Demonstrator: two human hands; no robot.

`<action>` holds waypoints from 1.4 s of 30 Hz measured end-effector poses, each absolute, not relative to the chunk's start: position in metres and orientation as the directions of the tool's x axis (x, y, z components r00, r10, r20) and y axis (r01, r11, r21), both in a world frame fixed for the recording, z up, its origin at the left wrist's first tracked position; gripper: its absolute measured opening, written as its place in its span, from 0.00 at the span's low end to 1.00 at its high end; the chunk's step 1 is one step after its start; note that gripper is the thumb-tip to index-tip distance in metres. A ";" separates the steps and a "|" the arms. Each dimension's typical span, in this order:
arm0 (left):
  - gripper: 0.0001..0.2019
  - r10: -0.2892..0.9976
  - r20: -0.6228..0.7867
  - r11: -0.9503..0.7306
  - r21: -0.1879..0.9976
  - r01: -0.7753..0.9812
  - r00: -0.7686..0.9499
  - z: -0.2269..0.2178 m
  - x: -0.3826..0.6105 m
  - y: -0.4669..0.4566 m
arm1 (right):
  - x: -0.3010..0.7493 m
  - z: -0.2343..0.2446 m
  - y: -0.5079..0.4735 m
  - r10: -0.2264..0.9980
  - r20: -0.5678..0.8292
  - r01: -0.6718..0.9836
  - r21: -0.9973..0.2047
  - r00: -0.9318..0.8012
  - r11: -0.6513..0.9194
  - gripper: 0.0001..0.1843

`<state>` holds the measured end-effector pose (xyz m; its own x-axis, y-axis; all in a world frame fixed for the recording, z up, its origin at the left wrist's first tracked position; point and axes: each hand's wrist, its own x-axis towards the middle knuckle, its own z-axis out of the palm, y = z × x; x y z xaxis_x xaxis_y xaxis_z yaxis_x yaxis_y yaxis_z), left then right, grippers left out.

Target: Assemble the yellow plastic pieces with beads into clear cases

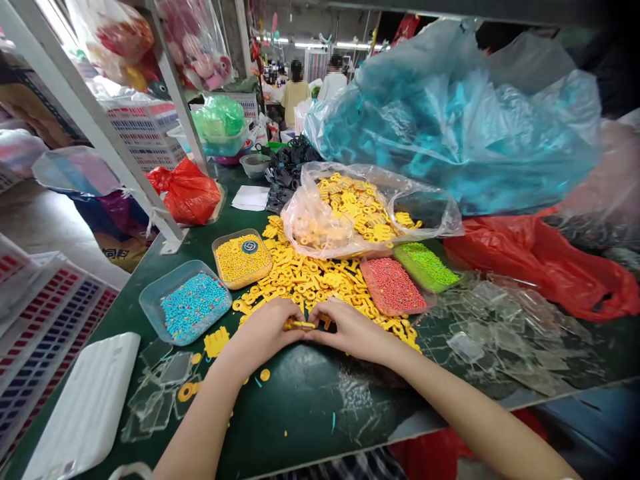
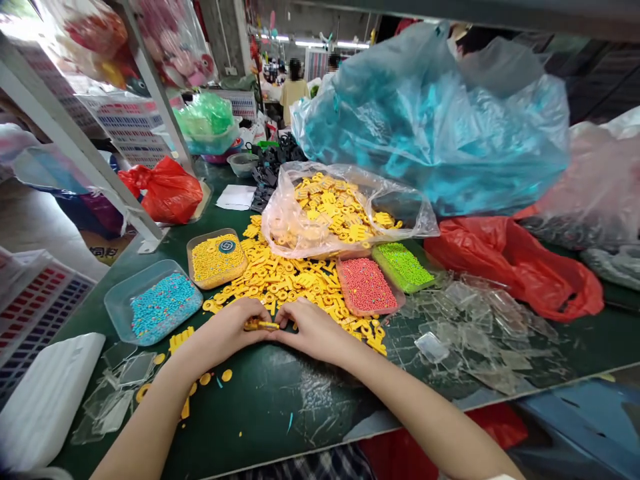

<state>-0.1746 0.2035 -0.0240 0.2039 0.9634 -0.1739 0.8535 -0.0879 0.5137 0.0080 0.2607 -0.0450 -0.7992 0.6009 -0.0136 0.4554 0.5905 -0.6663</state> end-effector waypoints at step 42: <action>0.13 0.991 0.014 -0.134 0.288 0.948 0.136 -0.041 -0.188 0.207 | 0.015 -0.038 0.316 0.671 0.243 0.696 0.027 -0.701 0.717 0.15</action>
